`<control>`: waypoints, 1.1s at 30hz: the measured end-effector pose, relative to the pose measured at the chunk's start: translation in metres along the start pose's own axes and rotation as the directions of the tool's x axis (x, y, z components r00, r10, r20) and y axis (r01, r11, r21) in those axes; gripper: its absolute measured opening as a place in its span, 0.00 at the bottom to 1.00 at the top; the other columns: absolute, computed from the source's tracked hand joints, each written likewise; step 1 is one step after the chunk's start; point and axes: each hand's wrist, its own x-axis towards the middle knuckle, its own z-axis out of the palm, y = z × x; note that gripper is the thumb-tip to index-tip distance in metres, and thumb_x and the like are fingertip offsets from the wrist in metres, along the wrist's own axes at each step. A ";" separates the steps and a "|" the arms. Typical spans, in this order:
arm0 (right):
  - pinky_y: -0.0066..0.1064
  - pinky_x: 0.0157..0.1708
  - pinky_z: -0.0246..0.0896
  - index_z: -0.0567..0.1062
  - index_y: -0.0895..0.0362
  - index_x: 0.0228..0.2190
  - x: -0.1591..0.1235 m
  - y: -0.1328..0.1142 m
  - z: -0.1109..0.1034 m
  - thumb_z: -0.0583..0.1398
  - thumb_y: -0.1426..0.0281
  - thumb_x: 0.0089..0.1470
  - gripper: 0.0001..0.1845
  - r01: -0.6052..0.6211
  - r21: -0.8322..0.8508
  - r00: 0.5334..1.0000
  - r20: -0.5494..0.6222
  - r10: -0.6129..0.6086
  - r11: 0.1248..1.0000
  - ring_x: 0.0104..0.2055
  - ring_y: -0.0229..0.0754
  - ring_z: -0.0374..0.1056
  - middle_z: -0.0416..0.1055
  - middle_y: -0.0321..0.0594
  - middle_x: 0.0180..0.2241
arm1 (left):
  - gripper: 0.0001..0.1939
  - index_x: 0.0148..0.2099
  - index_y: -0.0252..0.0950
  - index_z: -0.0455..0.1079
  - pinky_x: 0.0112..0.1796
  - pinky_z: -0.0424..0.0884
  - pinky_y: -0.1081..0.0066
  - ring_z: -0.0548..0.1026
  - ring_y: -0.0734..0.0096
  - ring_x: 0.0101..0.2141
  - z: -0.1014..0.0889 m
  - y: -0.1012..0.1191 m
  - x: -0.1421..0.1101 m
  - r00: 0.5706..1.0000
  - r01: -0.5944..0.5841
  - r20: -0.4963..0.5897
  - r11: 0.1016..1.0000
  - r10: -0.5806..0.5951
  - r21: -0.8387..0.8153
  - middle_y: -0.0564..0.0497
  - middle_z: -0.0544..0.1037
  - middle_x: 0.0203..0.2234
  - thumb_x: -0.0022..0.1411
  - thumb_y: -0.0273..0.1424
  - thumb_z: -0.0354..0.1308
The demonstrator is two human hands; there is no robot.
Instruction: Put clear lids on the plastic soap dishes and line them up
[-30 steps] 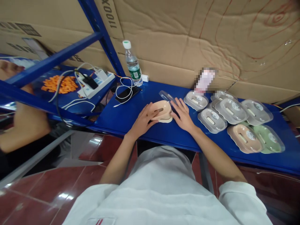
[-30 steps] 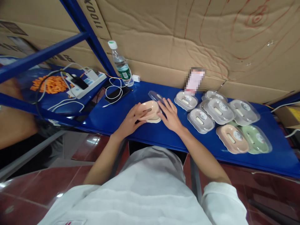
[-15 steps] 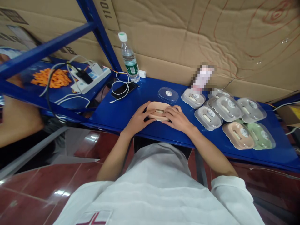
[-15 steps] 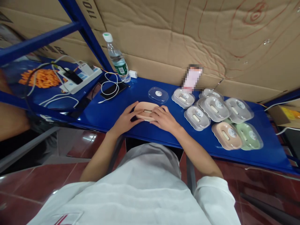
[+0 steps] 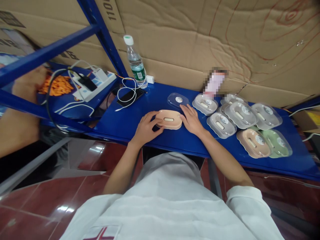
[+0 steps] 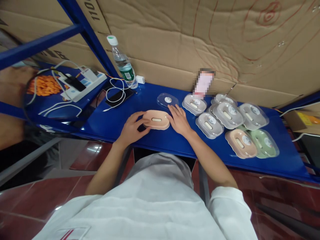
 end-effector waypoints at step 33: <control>0.57 0.72 0.59 0.76 0.46 0.64 -0.010 -0.029 -0.013 0.61 0.58 0.72 0.23 0.268 -0.003 0.955 0.131 -0.266 0.963 0.73 0.56 0.63 0.70 0.42 0.69 | 0.19 0.67 0.45 0.71 0.66 0.73 0.48 0.75 0.53 0.64 0.003 -0.012 -0.001 1.000 -0.012 -0.014 0.989 0.010 -0.148 0.41 0.72 0.66 0.77 0.40 0.59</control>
